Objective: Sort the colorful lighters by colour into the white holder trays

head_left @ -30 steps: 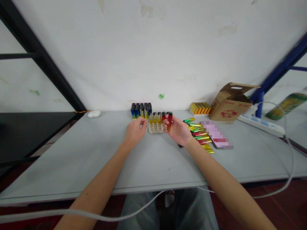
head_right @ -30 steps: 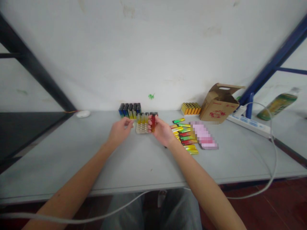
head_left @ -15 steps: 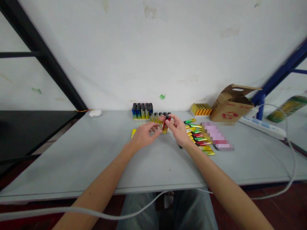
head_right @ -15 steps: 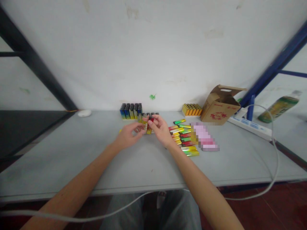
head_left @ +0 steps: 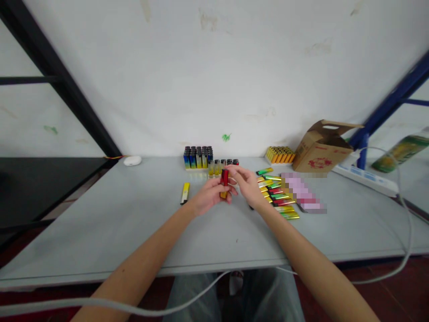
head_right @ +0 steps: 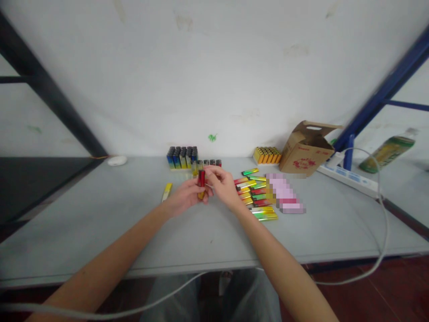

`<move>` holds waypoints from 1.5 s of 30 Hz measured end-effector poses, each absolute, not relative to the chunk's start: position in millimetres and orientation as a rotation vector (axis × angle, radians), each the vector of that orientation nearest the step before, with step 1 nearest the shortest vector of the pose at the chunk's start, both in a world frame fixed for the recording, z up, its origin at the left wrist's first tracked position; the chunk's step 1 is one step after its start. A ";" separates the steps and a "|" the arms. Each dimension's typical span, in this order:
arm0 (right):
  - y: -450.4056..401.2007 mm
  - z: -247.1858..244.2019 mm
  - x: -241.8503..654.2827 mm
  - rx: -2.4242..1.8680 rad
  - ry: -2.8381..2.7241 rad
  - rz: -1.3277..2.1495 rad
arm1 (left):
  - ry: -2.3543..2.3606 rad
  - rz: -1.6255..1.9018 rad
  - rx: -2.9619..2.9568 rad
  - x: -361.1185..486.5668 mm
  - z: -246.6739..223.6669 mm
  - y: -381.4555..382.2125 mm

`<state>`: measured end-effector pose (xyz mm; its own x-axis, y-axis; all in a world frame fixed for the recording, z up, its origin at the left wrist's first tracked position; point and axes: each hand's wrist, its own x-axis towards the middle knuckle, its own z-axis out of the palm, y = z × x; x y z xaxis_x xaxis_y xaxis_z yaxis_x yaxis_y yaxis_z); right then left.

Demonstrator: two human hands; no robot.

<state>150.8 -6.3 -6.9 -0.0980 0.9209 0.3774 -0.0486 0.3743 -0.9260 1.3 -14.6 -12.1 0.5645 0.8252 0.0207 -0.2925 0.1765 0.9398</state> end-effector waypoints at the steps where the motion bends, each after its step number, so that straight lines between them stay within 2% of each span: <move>1: -5.9 -6.4 152.1 -0.850 -1.426 1.001 | 0.565 0.844 1.099 0.5 -11.3 -15.1; 11: -2.6 -10.1 157.7 -0.836 -1.504 0.982 | 0.488 0.692 0.808 -6.0 -0.2 -18.4; 28: 1.3 -16.2 157.6 -0.789 -1.508 0.909 | 0.471 0.705 0.698 -9.8 0.6 -15.7; 39: -3.5 -13.5 156.5 -0.834 -1.663 0.611 | 0.609 0.718 0.736 -4.4 -2.6 -14.5; 45: -3.4 -12.7 158.8 -0.856 -1.678 0.588 | 0.644 0.714 0.775 -3.5 -6.4 -13.6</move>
